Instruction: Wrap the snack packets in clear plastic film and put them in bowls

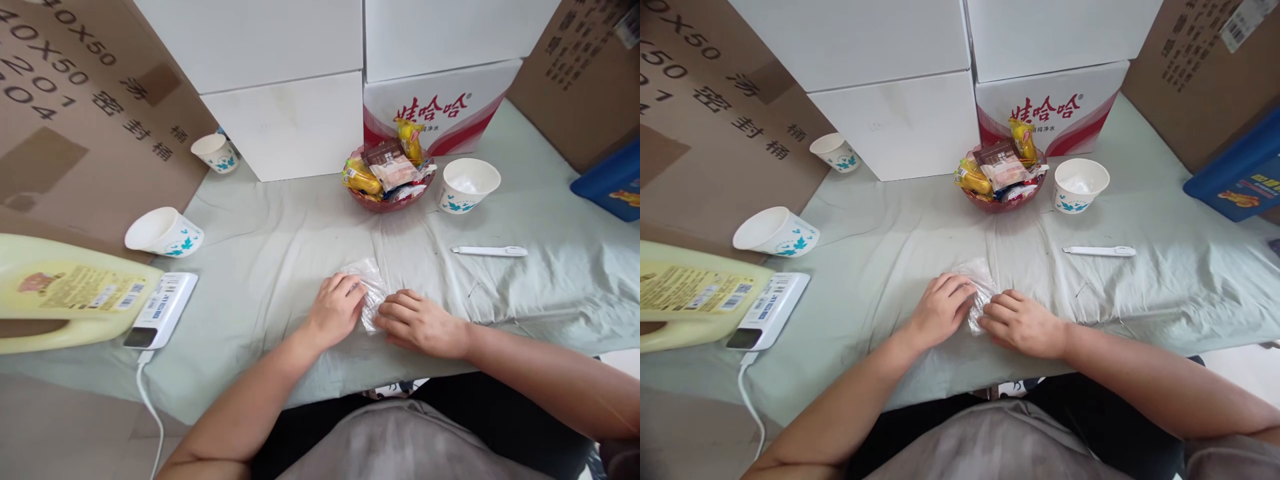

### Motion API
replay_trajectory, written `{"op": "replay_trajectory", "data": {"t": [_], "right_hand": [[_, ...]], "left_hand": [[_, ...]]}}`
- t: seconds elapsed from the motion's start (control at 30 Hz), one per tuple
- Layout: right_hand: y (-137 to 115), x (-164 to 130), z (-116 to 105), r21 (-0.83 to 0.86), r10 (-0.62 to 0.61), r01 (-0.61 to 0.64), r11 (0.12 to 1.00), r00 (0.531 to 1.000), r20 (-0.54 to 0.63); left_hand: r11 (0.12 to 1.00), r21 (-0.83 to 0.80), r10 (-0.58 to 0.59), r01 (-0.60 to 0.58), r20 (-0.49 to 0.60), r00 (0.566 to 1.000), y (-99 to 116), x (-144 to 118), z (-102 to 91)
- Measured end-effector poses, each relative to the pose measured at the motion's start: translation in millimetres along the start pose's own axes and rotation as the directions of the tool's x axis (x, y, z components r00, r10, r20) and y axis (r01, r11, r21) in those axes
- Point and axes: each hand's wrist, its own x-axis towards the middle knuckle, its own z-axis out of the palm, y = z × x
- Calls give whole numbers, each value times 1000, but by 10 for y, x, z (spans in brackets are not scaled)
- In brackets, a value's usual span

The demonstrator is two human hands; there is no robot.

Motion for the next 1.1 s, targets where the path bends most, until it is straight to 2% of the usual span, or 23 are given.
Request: {"op": "replay_trajectory", "data": {"t": [0.07,0.17,0.27,0.33,0.4,0.47,0.57,0.7,0.8,0.9,1.0,1.1], "right_hand": [[-21,5,-10,-7,44,-44,999,999,12],[-62,7,-63,29,27,-28,999,999,32],[-80,-5,-127,109,24,-22,994,1000,-17],[-54,-19,-139,166,85,-76,983,995,-47],[4,-25,-117,207,198,-181,961,978,-64],[82,-18,-73,227,346,-322,919,935,-77],[198,25,0,211,534,-509,834,842,-78],[293,145,42,99,658,-654,750,753,-11],[316,269,35,-36,701,-701,713,709,82],[307,363,34,-140,734,-721,679,666,134],[268,398,57,-175,733,-712,680,667,133],[246,394,76,-188,716,-692,697,685,134]], "left_hand": [[999,-11,46,-46,9,999,27,-10,33],[991,-66,122,-120,36,992,71,-25,80],[963,-173,221,-208,56,974,81,-33,98],[936,-247,268,-250,40,963,64,-34,96],[919,-299,270,-256,7,963,39,-33,96],[916,-331,228,-227,-35,973,17,-35,105],[907,-392,138,-157,-77,987,1,-43,127],[892,-441,83,-99,-55,995,-4,-33,136],[907,-404,109,-115,-39,993,5,-7,124],[957,-268,95,-109,-65,993,30,9,123],[993,-101,45,-59,-129,991,60,14,149],[995,-23,97,-101,-157,983,70,43,191]]}}
